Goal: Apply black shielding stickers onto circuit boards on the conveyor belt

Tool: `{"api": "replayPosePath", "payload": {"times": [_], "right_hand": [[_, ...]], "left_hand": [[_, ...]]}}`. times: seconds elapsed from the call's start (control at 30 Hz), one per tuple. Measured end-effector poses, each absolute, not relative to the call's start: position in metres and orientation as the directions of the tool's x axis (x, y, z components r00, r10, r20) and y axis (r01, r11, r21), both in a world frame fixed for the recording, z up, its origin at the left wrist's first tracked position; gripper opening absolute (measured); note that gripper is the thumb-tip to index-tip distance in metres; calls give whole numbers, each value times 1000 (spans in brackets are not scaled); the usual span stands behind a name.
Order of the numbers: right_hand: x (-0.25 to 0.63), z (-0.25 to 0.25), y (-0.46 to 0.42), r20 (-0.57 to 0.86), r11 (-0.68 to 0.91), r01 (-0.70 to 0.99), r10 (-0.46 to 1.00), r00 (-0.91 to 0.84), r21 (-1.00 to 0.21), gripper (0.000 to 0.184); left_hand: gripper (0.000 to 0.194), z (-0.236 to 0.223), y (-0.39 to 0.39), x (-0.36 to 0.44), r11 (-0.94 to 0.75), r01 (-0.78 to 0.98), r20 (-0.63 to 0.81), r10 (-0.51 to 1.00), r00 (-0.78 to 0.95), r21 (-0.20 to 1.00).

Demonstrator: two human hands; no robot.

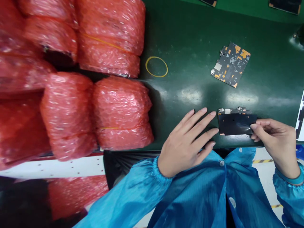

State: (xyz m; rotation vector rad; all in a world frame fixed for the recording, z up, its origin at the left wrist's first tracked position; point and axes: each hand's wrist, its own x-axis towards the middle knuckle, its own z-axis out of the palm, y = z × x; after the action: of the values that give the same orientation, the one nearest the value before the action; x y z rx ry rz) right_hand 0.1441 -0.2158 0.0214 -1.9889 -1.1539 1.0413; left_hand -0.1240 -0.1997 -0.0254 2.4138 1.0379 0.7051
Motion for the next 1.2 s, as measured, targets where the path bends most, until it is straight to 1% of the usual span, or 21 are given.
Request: {"api": "replayPosePath", "payload": {"times": [0.13, 0.3, 0.8, 0.93, 1.03, 1.2], "right_hand": [[145, 20, -218, -327, -437, 414, 892, 311, -799, 18], [145, 20, -218, -330, -441, 428, 891, 311, -789, 17], [144, 20, -218, -289, -402, 445, 909, 302, -800, 11], [145, 20, -218, -271, -385, 465, 916, 295, -797, 11], [145, 20, -218, -262, -376, 472, 920, 290, -798, 10], [143, 20, -217, -257, -365, 464, 925, 280, -807, 9]], "left_hand": [[30, -25, -199, -124, -646, 541, 296, 746, 597, 538], [29, -25, -199, -124, -639, 550, 276, 750, 601, 538], [27, -22, -199, -123, -652, 552, 291, 743, 603, 520], [28, -22, -199, -124, -644, 556, 276, 748, 604, 526], [29, -23, -200, -124, -655, 548, 295, 740, 604, 520], [37, -24, -201, -125, -727, 502, 319, 669, 671, 468]]}}
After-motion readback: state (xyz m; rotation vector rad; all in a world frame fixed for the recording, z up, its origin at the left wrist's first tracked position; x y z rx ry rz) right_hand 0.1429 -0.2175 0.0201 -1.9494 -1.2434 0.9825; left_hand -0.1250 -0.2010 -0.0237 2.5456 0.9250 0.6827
